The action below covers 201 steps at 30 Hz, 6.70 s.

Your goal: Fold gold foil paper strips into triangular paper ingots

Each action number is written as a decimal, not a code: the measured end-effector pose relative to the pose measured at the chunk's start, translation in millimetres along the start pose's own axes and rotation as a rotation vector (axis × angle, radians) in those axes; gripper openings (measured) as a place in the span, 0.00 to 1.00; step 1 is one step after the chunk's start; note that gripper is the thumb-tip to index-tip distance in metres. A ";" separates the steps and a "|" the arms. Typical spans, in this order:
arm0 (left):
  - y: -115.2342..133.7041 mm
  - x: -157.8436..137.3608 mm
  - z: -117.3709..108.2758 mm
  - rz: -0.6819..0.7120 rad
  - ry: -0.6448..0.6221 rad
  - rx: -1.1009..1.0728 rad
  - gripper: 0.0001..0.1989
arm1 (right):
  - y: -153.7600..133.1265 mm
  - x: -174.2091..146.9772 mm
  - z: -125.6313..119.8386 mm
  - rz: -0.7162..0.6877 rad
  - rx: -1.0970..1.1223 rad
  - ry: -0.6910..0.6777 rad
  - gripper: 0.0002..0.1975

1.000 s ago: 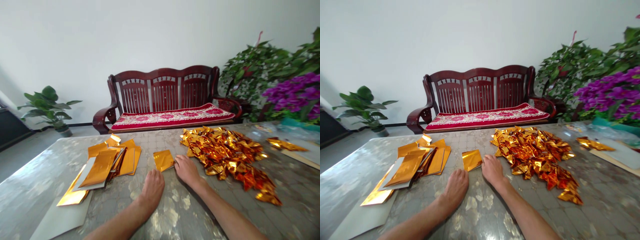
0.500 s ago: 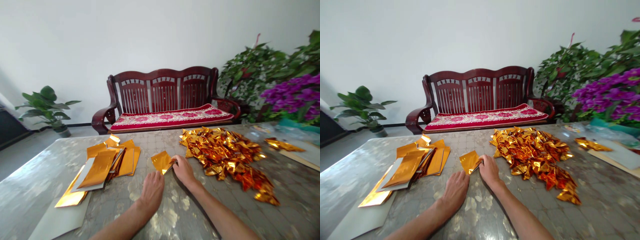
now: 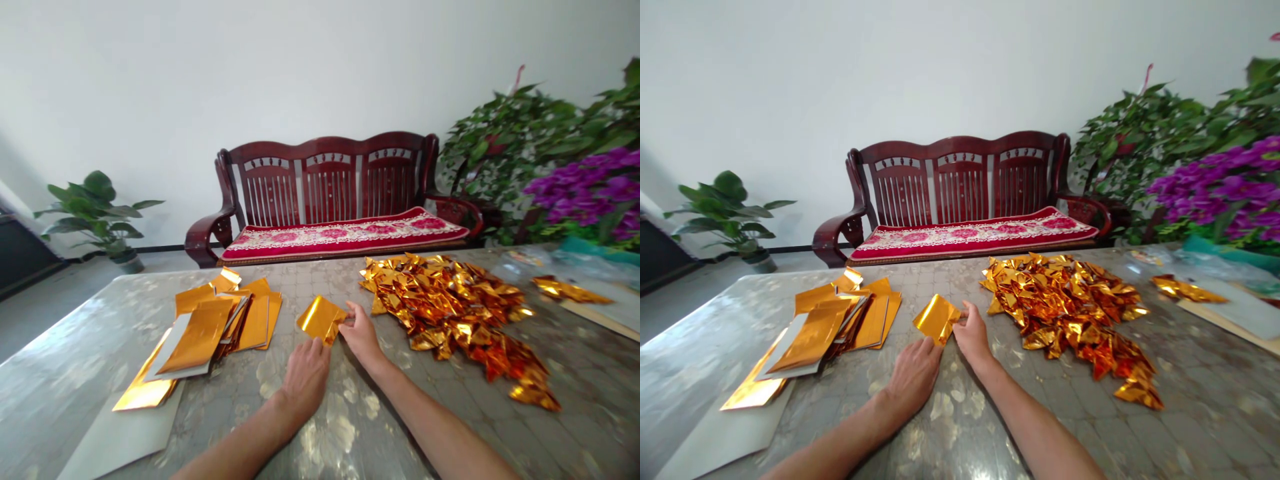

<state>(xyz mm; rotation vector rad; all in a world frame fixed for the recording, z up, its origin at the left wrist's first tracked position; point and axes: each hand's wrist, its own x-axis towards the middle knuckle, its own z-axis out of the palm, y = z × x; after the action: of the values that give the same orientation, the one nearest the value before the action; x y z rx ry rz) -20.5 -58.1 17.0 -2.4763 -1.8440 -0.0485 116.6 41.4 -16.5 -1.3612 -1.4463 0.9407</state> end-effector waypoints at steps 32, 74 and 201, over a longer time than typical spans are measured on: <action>-45.5 8.0 15.2 0.169 0.465 -0.280 0.07 | -19.3 -44.0 -46.2 -0.981 -0.936 -0.062 0.05; -40.8 38.8 -8.4 -0.207 -0.046 -0.131 0.18 | -24.9 -26.4 -36.8 -0.377 -0.954 -0.301 0.08; -44.7 -10.4 -1.1 0.305 0.055 -0.138 0.23 | -46.3 -56.4 -40.7 -0.676 -1.141 -0.469 0.12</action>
<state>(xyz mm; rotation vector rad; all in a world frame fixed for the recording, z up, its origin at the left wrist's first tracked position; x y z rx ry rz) -66.2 -55.4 18.7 -2.7893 -1.4703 -0.2350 140.3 -21.5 33.1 -1.2038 -2.7921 -0.1193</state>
